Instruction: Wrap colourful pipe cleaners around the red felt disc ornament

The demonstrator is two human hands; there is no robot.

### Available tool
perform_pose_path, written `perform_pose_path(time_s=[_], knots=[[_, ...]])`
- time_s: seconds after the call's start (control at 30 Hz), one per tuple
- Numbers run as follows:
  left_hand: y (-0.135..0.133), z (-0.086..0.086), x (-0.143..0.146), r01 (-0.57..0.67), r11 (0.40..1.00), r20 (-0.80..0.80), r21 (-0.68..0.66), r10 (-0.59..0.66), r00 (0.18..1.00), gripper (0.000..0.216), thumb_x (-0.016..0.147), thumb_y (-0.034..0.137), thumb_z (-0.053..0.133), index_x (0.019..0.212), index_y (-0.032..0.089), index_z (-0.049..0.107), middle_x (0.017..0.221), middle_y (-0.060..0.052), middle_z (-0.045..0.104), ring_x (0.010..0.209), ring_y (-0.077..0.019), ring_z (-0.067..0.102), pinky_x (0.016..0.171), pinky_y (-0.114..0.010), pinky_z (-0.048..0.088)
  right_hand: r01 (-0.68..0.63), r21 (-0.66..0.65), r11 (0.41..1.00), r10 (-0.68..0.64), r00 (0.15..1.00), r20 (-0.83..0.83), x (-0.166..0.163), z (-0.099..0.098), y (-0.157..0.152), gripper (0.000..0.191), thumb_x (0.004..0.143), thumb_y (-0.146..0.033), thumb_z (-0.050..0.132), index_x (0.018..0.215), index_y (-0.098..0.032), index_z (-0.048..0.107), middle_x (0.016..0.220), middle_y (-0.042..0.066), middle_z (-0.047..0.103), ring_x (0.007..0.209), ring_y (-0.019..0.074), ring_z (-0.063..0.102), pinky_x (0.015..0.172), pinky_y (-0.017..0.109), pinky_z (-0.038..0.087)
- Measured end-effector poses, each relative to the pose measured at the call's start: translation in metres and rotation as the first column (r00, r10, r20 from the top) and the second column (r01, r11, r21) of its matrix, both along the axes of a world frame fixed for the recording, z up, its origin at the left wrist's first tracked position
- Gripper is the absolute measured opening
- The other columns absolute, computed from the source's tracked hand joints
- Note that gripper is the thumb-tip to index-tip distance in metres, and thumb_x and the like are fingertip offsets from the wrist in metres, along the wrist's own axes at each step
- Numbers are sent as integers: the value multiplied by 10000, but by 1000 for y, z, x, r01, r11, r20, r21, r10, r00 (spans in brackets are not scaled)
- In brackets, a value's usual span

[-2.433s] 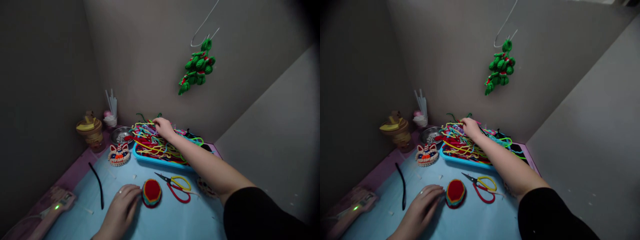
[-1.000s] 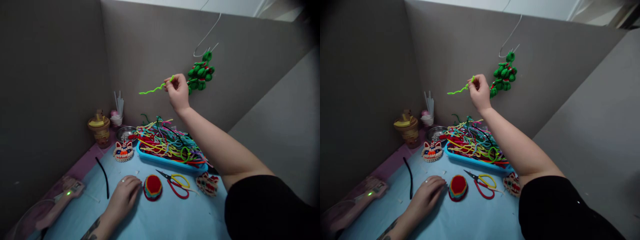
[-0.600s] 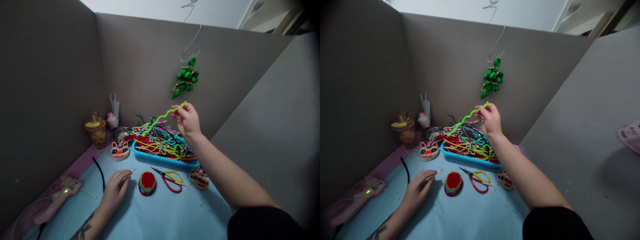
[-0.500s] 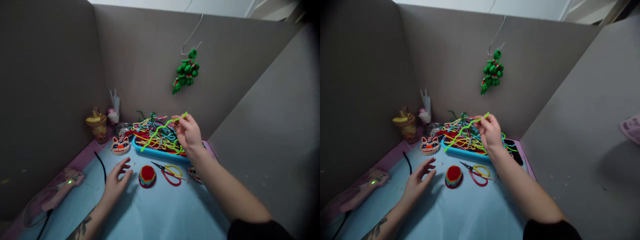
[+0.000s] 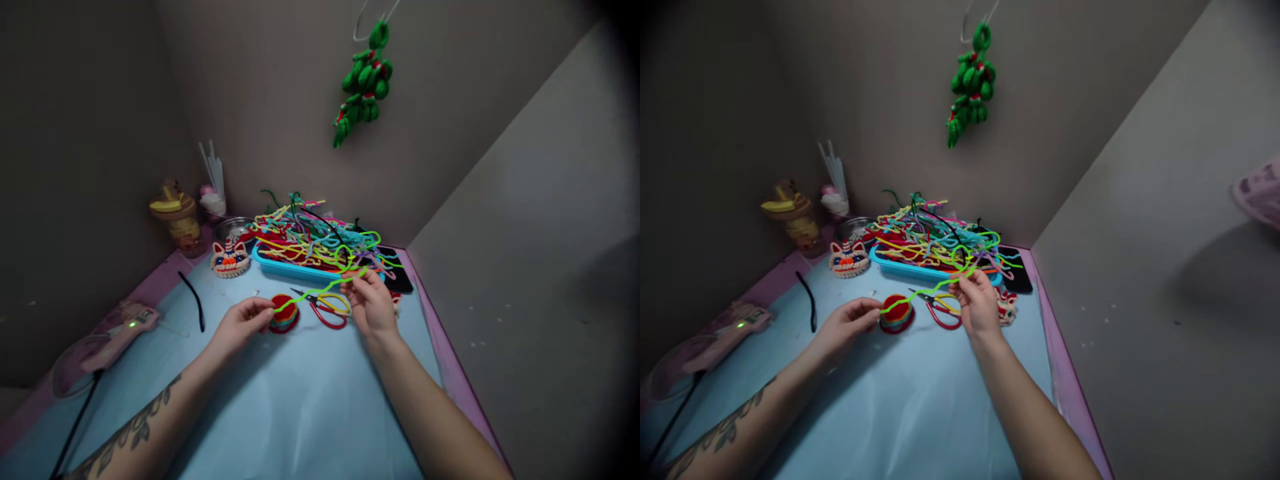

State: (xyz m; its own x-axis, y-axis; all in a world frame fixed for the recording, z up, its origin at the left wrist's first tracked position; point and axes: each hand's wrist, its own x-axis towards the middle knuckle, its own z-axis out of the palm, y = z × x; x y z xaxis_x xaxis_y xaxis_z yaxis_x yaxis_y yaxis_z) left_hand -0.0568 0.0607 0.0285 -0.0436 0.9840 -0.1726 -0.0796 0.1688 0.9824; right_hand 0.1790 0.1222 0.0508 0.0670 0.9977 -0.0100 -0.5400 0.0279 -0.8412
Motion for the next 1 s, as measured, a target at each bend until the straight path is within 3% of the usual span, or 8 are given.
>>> perform_pose_path(time_s=[0.13, 0.3, 0.4, 0.53, 0.67, 0.77, 0.9, 1.0], knots=[[2, -9, -7, -100, 995, -25, 10, 100, 995, 340, 583, 408, 793, 745, 140, 659, 572, 7, 603, 538, -93, 505, 555, -209, 387, 43, -14, 999, -43, 999, -11, -1, -3, 2, 228, 602, -229, 754, 693, -190, 549, 659, -35, 657, 570, 84, 599, 576, 203, 512], [1, -9, -11, -50, 988, 204, -144, 79, 976, 427, 444, 349, 871, 751, 141, 661, 664, -20, 668, 586, -113, 579, 576, -212, 428, 61, -39, 997, -62, 998, -18, 1, -9, 7, 227, 611, -224, 750, 711, -190, 548, 671, -34, 660, 586, 90, 608, 583, 208, 518], [0, -8, -12, -43, 978, 271, -203, 98, 958, 405, 449, 290, 877, 758, 136, 666, 684, -26, 675, 610, -117, 599, 593, -211, 441, 73, -54, 996, -73, 997, -2, 3, -14, 9, 227, 617, -224, 751, 717, -184, 551, 686, -23, 664, 587, 86, 605, 585, 205, 516], [0, -10, -14, -64, 986, 166, -156, 90, 982, 346, 532, 321, 839, 773, 151, 657, 641, -3, 648, 569, -114, 579, 586, -225, 442, 91, -42, 995, -90, 995, 29, 5, -16, 10, 217, 634, -228, 748, 727, -185, 557, 707, -16, 667, 595, 88, 609, 593, 216, 516], [0, -10, -18, -133, 991, -83, -15, 131, 988, 289, 623, 387, 770, 755, 153, 662, 603, -5, 623, 573, -119, 558, 587, -226, 426, 129, 26, 991, -131, 990, 60, 4, -12, 7, 202, 661, -242, 739, 728, -196, 554, 699, -23, 666, 598, 93, 606, 591, 223, 512], [-2, -6, -18, -127, 991, -196, 33, 131, 972, 284, 668, 390, 731, 817, 154, 676, 735, -48, 676, 673, -150, 598, 630, -242, 445, 111, 82, 990, -118, 989, 84, 0, -6, 1, 194, 686, -253, 734, 744, -202, 556, 735, -21, 670, 627, 102, 620, 618, 239, 517], [-9, 2, -10, -24, 998, -251, 62, 39, 967, 381, 684, 376, 716, 1000, 166, 682, 994, -94, 696, 714, -155, 600, 592, -239, 440, 63, 86, 994, -70, 995, 73, -7, 0, -9, 194, 700, -259, 728, 760, -205, 552, 771, -18, 674, 636, 117, 639, 638, 274, 531], [-15, 4, -3, 145, 989, -242, 12, -138, 960, 417, 664, 360, 736, 1029, 163, 696, 919, -94, 718, 602, -135, 558, 524, -236, 396, 41, 66, 997, -45, 998, 53, -10, 3, -14, 201, 700, -257, 725, 757, -208, 539, 775, -14, 679, 640, 129, 649, 653, 301, 543]])
